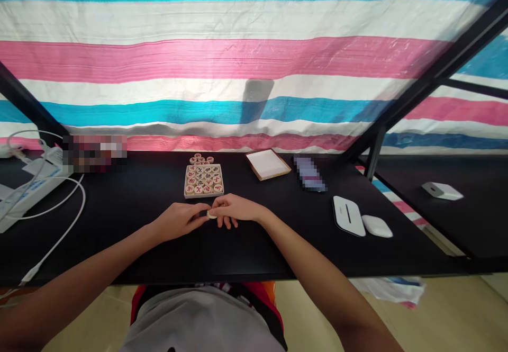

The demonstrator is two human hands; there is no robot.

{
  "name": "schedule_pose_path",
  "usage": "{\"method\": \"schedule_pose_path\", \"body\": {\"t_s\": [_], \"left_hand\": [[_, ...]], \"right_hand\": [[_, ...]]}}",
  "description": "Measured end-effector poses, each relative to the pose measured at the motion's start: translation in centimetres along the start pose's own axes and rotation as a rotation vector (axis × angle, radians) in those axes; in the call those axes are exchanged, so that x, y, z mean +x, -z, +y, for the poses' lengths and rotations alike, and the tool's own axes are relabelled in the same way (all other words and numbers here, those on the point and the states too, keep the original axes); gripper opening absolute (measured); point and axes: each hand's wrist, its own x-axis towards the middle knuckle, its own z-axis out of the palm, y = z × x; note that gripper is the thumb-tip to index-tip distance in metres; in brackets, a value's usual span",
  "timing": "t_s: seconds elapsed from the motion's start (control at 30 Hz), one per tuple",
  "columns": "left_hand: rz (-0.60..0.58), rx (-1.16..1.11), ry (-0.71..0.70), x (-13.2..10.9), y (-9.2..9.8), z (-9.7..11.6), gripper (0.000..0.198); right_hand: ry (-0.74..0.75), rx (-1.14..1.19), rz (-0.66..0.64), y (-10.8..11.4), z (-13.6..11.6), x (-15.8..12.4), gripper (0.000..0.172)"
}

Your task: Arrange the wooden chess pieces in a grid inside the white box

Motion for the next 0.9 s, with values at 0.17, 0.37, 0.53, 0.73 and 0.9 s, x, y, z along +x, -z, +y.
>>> {"method": "schedule_pose_path", "body": {"t_s": [0.17,0.37,0.53,0.73,0.9], "left_hand": [[-0.020,-0.064,0.027,0.0,0.0,0.0,0.035],[0.012,-0.295,0.162,0.1,0.3,0.4,0.031],[-0.037,-0.383,0.240,0.3,0.6,0.4,0.046],[-0.081,-0.581,0.344,0.5,0.3,0.0,0.041],[-0.171,-0.874,0.431,0.7,-0.1,-0.8,0.040]], "right_hand": [[0.062,0.024,0.012,0.1,0.2,0.1,0.031],[0.078,-0.083,0.038,-0.4,0.0,0.1,0.026],[0.175,-0.232,0.128,-1.7,-0.1,0.0,0.020],[0.316,-0.412,0.244,-2.0,-0.1,-0.2,0.011],[0.327,-0.400,0.300,-1.9,0.1,-0.1,0.010]]}}
